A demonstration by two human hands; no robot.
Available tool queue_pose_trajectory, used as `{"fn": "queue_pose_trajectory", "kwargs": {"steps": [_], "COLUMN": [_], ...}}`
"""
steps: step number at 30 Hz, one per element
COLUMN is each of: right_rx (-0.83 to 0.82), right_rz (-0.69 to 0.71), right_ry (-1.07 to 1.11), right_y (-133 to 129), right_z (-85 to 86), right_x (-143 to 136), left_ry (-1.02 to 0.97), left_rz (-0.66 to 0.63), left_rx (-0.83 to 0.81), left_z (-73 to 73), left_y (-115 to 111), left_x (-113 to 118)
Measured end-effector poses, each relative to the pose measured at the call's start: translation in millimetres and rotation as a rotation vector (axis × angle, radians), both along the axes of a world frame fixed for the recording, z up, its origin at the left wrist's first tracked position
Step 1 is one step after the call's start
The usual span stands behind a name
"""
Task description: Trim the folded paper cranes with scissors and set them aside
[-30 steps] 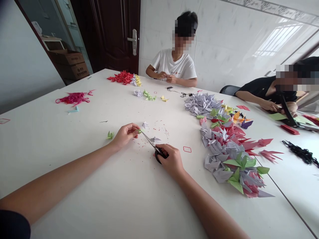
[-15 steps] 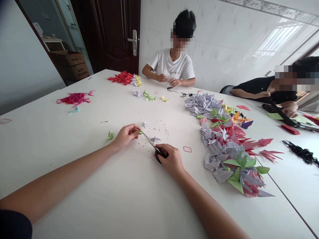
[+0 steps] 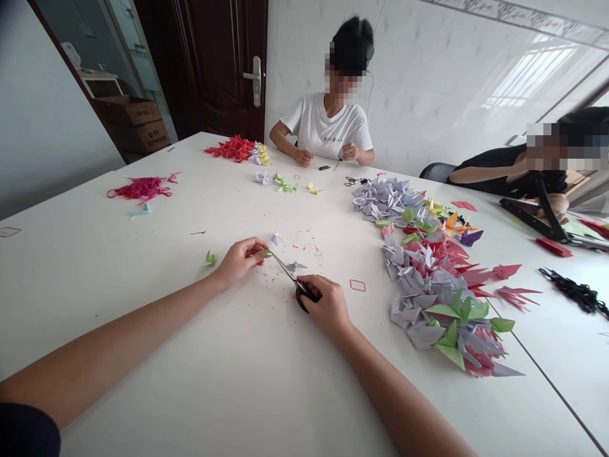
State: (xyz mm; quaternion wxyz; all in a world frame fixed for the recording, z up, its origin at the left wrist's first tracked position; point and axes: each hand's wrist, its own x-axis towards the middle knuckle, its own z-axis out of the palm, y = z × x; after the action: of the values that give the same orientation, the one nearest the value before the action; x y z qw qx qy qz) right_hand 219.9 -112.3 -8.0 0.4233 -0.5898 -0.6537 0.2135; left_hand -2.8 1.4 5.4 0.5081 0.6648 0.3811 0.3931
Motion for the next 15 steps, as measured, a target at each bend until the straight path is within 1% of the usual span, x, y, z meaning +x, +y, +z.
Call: {"fn": "queue_pose_trajectory", "kwargs": {"steps": [5, 15], "right_rx": [-0.034, -0.031], "right_rz": [-0.005, -0.001], "right_ry": [0.010, -0.001], "right_y": [-0.5, -0.2], "right_z": [1.4, 0.5], "right_x": [-0.1, 0.1], "left_ry": [0.019, 0.024], "left_rz": [0.000, -0.004], "left_rx": [-0.012, -0.007], "left_z": [0.1, -1.6], "left_y": [-0.7, 0.9], "left_x": [-0.2, -0.2]}}
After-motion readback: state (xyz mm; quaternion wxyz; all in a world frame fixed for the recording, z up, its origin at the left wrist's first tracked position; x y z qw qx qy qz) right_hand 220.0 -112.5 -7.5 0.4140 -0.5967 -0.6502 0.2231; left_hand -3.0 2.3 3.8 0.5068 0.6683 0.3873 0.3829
